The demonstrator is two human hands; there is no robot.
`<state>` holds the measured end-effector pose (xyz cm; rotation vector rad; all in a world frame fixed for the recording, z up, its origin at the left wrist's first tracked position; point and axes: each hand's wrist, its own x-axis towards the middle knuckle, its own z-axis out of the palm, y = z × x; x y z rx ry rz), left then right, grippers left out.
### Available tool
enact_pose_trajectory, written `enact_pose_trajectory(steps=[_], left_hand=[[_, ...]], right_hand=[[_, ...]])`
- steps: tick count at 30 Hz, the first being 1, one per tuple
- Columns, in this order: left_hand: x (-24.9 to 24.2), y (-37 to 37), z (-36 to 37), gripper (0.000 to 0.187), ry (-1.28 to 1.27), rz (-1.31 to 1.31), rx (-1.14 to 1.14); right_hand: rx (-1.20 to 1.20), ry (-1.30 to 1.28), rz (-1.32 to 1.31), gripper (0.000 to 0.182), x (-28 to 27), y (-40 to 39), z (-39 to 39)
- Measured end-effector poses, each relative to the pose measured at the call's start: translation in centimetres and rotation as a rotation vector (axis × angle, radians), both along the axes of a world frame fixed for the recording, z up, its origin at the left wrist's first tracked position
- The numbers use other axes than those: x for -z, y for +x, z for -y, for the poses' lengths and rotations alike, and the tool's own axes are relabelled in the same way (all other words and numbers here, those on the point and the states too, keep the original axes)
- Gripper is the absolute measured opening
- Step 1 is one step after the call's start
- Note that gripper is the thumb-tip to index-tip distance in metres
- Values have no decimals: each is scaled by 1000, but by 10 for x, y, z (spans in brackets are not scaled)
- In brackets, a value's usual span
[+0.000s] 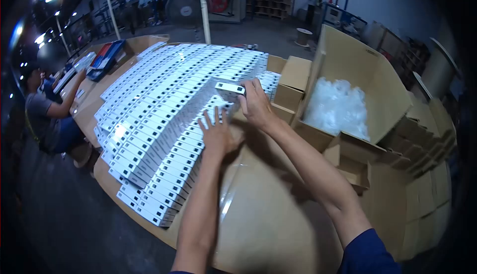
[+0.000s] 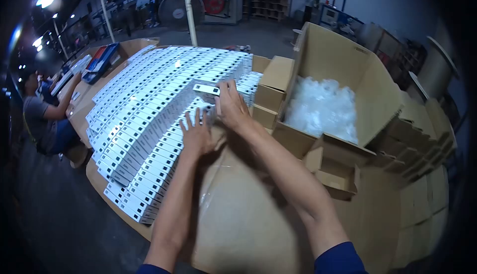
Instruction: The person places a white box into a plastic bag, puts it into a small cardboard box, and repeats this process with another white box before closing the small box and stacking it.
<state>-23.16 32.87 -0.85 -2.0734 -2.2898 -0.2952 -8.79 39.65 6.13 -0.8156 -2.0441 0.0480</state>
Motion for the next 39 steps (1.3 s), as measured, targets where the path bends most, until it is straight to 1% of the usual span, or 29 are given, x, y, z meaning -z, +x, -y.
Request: enact_pose_trajectory(steps=[1,3,5,7,8,9,11,13,14,15,16,17,18,20,21,22,23,24,25,27,28,31,32,33,34,36,37,38,39], left_hand=[[2,-1,-4,107,-7,40,-4],[-3,-9,-5,86,87,237,18],[-3,-8,1,71,566,612,118],[-25,9,22,64,270,1341,62],[-46,20,39,60,80,1690,16],[-70,37,63,56,-44,1893,39],[-67,57,76,51,65,1900,200],[-60,71,96,55,134,1743,325],[-82,92,117,60,132,1781,309],[-81,94,127,57,65,1540,416],[-78,103,132,58,11,1499,555],[-75,115,137,59,-41,1454,689],[-77,133,144,40,8,1477,678],[-90,143,130,24,0,1085,628],[-101,151,118,22,3,891,598],[-120,174,106,27,111,855,587],[-133,205,76,25,158,747,674],[-140,231,40,24,206,642,757],[-135,252,11,27,354,647,855],[-120,287,-52,31,535,552,859],[-112,300,-76,31,601,505,839],[-110,315,-110,29,273,381,784],[-110,314,-120,26,143,428,817],[-115,316,-115,25,190,500,785],[-125,317,-105,24,238,569,754],[-142,315,-85,21,360,699,676],[-147,311,-75,20,427,710,704],[-151,307,-65,19,494,722,731],[-155,303,-52,19,561,735,758]], right_hand=[[-26,-88,-68,31,-1,12,9],[-77,-264,-204,29,-4,34,29],[-119,-432,-348,26,-9,55,52],[-124,-232,-311,28,-5,75,72],[-163,-258,-358,31,-4,82,83],[-206,-289,-406,33,-2,89,98],[-324,-399,-306,39,-1,113,127],[-343,-414,-296,38,-7,136,160],[-433,-536,-553,37,0,141,173],[-523,-650,-811,36,8,146,184],[-460,-654,-755,37,10,160,196],[-361,-545,-543,34,6,181,209],[-326,-601,-610,28,9,193,223],[-262,-676,-670,18,15,218,246],[-233,-694,-656,14,16,233,253],[-141,-721,-638,15,14,246,258],[74,-554,-568,16,5,267,253],[68,-567,-686,18,-8,276,245],[62,-579,-803,19,-20,285,234],[367,-302,-534,21,-36,306,206],[372,-225,-494,22,-45,313,194],[399,-161,-435,18,-60,324,159],[417,-165,-405,18,-60,328,148],[437,-171,-376,18,-60,333,139],[421,-277,-370,27,-61,338,131],[501,-179,-365,35,-56,340,117],[539,-129,-360,40,-55,339,112],[574,-90,-341,55,-55,337,108],[547,-147,-362,56,-61,333,109]])
